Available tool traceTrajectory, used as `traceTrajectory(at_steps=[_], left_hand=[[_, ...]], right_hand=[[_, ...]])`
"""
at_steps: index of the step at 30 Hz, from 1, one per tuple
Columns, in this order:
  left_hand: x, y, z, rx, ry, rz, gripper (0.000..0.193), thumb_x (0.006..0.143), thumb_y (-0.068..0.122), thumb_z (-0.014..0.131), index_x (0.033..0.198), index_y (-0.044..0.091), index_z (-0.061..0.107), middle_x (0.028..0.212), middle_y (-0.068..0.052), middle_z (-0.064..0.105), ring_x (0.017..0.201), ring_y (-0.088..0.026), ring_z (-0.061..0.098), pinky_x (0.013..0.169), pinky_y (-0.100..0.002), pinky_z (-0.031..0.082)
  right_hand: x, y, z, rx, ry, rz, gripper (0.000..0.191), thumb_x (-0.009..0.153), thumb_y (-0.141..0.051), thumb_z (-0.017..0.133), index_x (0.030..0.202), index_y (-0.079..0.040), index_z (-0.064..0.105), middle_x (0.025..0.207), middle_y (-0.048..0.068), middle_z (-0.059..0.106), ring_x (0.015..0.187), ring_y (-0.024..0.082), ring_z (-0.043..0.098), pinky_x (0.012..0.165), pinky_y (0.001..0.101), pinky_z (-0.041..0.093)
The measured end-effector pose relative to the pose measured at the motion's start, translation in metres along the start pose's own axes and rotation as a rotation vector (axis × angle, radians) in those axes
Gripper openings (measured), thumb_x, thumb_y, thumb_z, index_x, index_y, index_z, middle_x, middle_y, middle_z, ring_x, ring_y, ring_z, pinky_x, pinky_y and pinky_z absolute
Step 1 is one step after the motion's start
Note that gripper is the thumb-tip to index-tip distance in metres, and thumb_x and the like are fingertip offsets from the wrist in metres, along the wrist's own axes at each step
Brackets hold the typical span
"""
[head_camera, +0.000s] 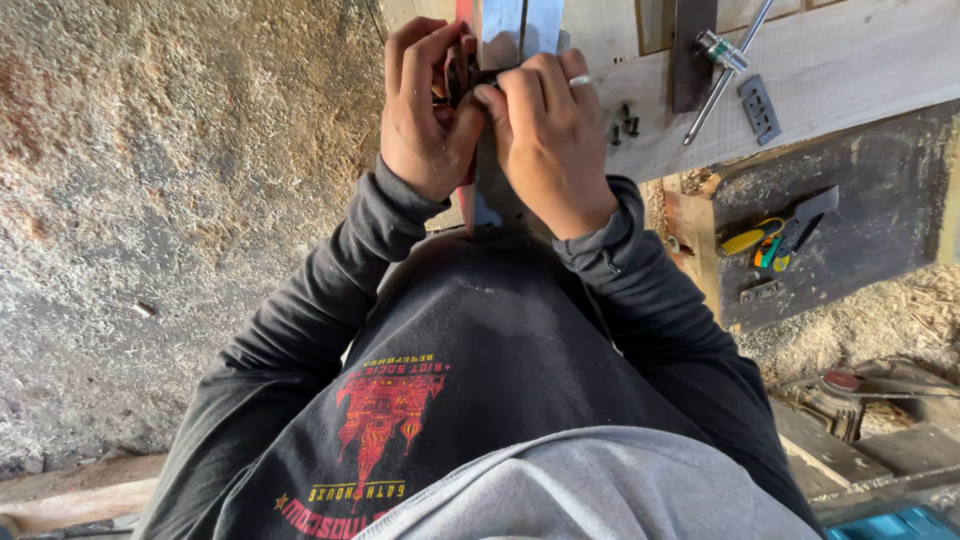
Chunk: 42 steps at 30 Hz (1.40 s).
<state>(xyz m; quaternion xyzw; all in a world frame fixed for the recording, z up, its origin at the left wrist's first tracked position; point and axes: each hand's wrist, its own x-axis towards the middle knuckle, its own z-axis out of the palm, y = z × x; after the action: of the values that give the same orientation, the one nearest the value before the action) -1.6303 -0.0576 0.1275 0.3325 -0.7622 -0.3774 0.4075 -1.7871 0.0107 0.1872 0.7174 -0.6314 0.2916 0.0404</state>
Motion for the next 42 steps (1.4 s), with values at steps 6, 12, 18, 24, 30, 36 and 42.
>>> traceTrajectory(at_steps=[6,12,18,24,30,36,42], left_hand=[[-0.003,0.000,0.003,-0.051,0.000,-0.051,0.054,0.094,0.000,0.065,0.146,0.004,0.049,0.141,-0.016,0.047,0.126,-0.032,0.060,0.108,-0.035,0.056],[0.000,0.004,0.002,-0.045,0.022,-0.039,0.055,0.094,0.004,0.070,0.145,0.004,0.048,0.143,-0.017,0.046,0.128,-0.036,0.060,0.109,-0.038,0.057],[0.004,0.008,-0.004,-0.074,0.036,-0.026,0.060,0.093,0.005,0.069,0.149,0.005,0.047,0.148,-0.019,0.044,0.132,-0.037,0.059,0.113,-0.041,0.056],[0.006,0.011,-0.007,-0.085,0.045,-0.052,0.056,0.095,0.006,0.069,0.147,0.006,0.050,0.147,-0.018,0.046,0.133,-0.038,0.059,0.112,-0.041,0.054],[0.009,0.016,-0.010,-0.127,0.074,-0.124,0.041,0.102,0.009,0.064,0.142,0.007,0.056,0.142,-0.015,0.051,0.126,-0.034,0.063,0.106,-0.040,0.055],[0.012,0.017,-0.010,-0.107,0.087,-0.112,0.036,0.104,0.010,0.061,0.139,0.006,0.057,0.139,-0.016,0.053,0.125,-0.035,0.063,0.104,-0.041,0.054],[0.014,0.016,-0.010,-0.141,0.084,-0.142,0.035,0.103,0.011,0.060,0.137,0.005,0.057,0.137,-0.018,0.055,0.120,-0.036,0.065,0.102,-0.041,0.055]], right_hand=[[0.002,0.008,0.008,-0.178,-0.069,-0.038,0.028,0.110,-0.025,0.071,0.094,-0.007,0.057,0.095,0.008,0.057,0.095,0.031,0.058,0.076,0.0426,0.049],[0.012,0.011,-0.001,-0.118,-0.110,-0.003,0.037,0.110,-0.032,0.075,0.089,-0.009,0.056,0.090,0.007,0.057,0.087,0.032,0.060,0.076,0.0448,0.050],[0.019,0.001,-0.030,0.152,-0.086,-0.111,0.019,0.101,-0.008,0.071,0.113,0.000,0.059,0.108,0.014,0.058,0.099,0.036,0.060,0.085,0.0466,0.049],[0.019,0.001,-0.019,0.056,-0.087,-0.077,0.022,0.099,0.000,0.079,0.114,-0.003,0.063,0.109,0.011,0.061,0.103,0.034,0.062,0.088,0.0453,0.051],[0.016,0.012,-0.014,0.190,-0.018,-0.123,0.023,0.098,-0.002,0.079,0.113,-0.002,0.062,0.108,0.014,0.062,0.102,0.036,0.061,0.088,0.0460,0.051],[0.013,0.016,-0.006,0.207,-0.043,-0.021,0.018,0.098,-0.001,0.081,0.105,-0.003,0.064,0.102,0.012,0.064,0.097,0.033,0.063,0.085,0.0438,0.051],[0.013,0.009,-0.011,0.277,0.051,-0.066,0.015,0.095,0.002,0.073,0.109,0.001,0.067,0.107,0.015,0.065,0.099,0.036,0.065,0.089,0.0420,0.053]])
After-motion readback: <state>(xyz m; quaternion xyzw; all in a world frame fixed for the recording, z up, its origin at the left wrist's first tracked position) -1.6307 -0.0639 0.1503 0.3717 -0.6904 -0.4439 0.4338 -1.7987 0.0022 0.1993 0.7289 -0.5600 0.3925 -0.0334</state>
